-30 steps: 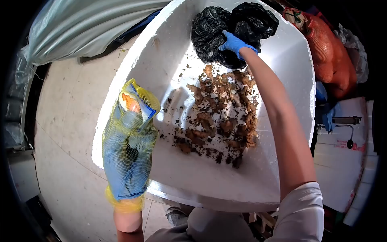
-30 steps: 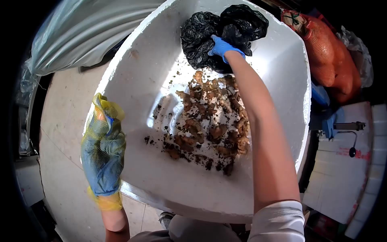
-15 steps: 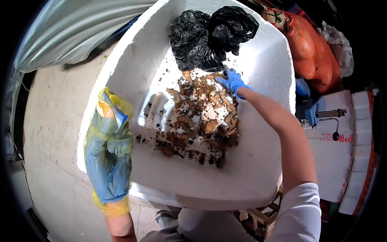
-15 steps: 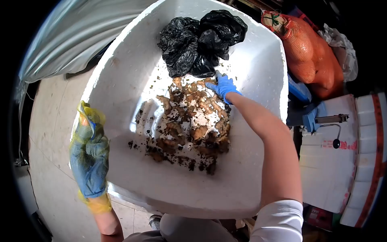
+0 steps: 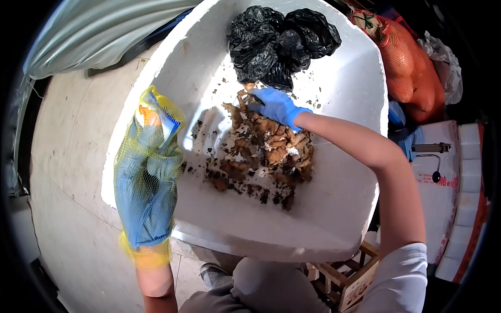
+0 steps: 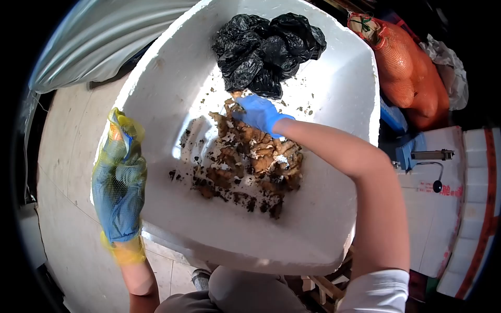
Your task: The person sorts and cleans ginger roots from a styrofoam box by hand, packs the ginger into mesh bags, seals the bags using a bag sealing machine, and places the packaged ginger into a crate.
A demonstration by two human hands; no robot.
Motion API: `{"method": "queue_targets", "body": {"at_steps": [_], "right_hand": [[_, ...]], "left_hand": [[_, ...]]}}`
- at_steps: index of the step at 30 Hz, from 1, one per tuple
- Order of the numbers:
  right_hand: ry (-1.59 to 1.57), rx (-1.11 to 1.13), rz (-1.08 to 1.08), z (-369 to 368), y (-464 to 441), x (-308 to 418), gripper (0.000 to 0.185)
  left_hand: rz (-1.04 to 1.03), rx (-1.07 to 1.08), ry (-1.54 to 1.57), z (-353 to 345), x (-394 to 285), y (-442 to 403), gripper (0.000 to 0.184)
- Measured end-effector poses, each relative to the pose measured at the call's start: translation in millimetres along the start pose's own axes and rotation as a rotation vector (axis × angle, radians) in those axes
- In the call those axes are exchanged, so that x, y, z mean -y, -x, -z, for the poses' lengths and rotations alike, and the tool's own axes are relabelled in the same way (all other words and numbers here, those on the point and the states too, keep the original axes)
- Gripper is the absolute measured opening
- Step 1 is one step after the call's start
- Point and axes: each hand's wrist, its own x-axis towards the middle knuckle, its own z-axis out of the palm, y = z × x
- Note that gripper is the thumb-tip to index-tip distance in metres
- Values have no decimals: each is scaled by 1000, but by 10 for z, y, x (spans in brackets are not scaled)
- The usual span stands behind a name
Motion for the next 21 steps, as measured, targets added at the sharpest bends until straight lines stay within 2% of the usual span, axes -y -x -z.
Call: {"method": "queue_targets", "body": {"at_steps": [1,2,3,5,7,8,10,13,15,16,17,19,20,21], "right_hand": [[-55,-3,-117,-150,-173,2,48],[-33,113,-313,-202,-334,65,55],[-27,110,-352,-297,-434,41,53],[-16,-32,-388,-509,-481,98,45],[14,39,-151,-557,-370,75,39],[-278,204,-42,-590,-262,108,37],[-627,200,187,-718,61,192,33],[-465,-14,497,56,500,408,29],[-344,113,-234,378,518,329,33],[-291,83,-364,354,559,166,35],[-237,49,-492,242,604,-24,38],[-117,334,-819,-184,688,-324,51],[-72,358,-704,-512,772,-426,59],[137,661,-530,-287,663,-118,61]], "left_hand": [[23,5,-14,16,15,-8,36],[45,10,-28,33,29,-15,36],[68,16,-41,49,43,-22,36],[-9,-1,-87,36,73,-18,35],[-62,6,-171,62,110,-4,35],[-132,16,-243,62,112,-4,35],[-209,18,-301,53,103,-21,35],[-210,33,-330,58,105,-32,35],[-246,58,-461,67,59,-21,35],[-178,76,-327,52,80,-22,35],[-181,80,-319,44,54,-24,35],[13,148,-147,40,-24,-39,36],[75,168,-96,36,-51,-46,36],[116,160,-98,27,-39,-49,36]]}}
